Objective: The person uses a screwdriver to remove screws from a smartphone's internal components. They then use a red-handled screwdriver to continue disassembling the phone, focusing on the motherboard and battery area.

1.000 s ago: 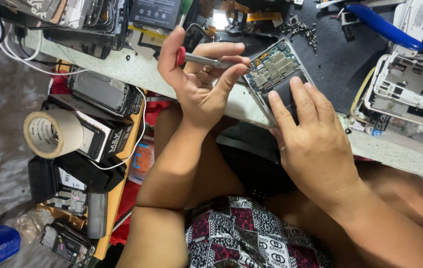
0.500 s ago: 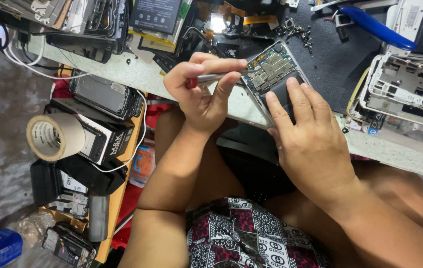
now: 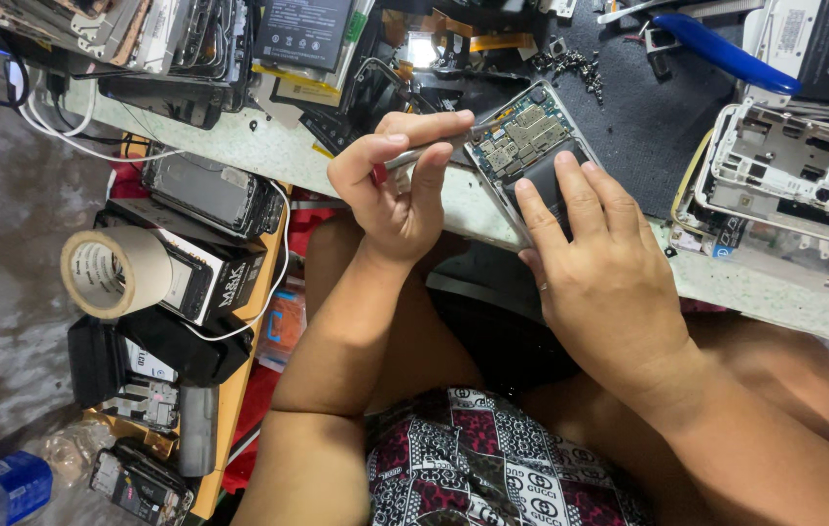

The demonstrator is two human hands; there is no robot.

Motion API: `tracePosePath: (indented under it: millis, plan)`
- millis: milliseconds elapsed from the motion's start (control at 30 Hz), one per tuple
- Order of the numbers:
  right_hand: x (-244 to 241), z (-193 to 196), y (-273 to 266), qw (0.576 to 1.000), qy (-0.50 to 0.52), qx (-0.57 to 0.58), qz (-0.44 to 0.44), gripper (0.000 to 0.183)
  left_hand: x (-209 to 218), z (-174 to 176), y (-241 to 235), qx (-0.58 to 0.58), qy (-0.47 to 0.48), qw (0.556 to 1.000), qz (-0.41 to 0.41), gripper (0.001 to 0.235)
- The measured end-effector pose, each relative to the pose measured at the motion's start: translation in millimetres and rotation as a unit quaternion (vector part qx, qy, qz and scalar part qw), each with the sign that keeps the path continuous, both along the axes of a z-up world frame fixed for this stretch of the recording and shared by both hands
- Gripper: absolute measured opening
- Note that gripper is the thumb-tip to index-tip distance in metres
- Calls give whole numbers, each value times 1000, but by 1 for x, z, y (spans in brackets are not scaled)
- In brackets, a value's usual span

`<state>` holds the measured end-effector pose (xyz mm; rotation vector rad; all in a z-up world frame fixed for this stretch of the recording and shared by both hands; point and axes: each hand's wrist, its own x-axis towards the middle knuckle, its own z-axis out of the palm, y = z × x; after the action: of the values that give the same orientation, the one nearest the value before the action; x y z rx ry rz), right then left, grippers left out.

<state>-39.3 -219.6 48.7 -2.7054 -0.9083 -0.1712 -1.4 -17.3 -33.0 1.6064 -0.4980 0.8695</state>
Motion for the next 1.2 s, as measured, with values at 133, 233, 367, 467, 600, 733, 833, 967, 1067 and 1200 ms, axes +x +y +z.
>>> tracePosePath:
  millis: [133,233,367,467,600,733,833,967,1067,1200]
  plan:
    - [0,0,0,1000,2,0,-2,57,-1,3,-1,10,-5,1000,12,40]
    - [0,-1,0,1000,1,-2,-3,57,-1,3,-1,10,-9,1000,7,47]
    - [0,1,1,1000,-3,-5,-2,57,1,3,-2,3,-15,1000,-9,52]
    - [0,3,2,1000,-4,-3,-3,57,1,2,-2,11,-16,1000,1,51]
    - [-1,5,7,999,-47,-4,15,55,-1,1,0,26,-33,999,33,51]
    - [-4,2,8,990,-60,74,101,43,-2,-3,-2,7,-46,998,36,49]
    - [-6,-6,5,978,5,139,152,33,-3,-4,-3,-15,-45,998,37,46]
    - [-10,-14,2,972,13,181,148,14,-5,3,-6,-16,-8,999,42,40]
    - [-9,-14,2,992,21,77,98,34,-11,15,-13,-72,47,996,40,32]
    - [1,-3,1,986,-62,149,51,24,-17,37,-16,14,107,990,95,21]
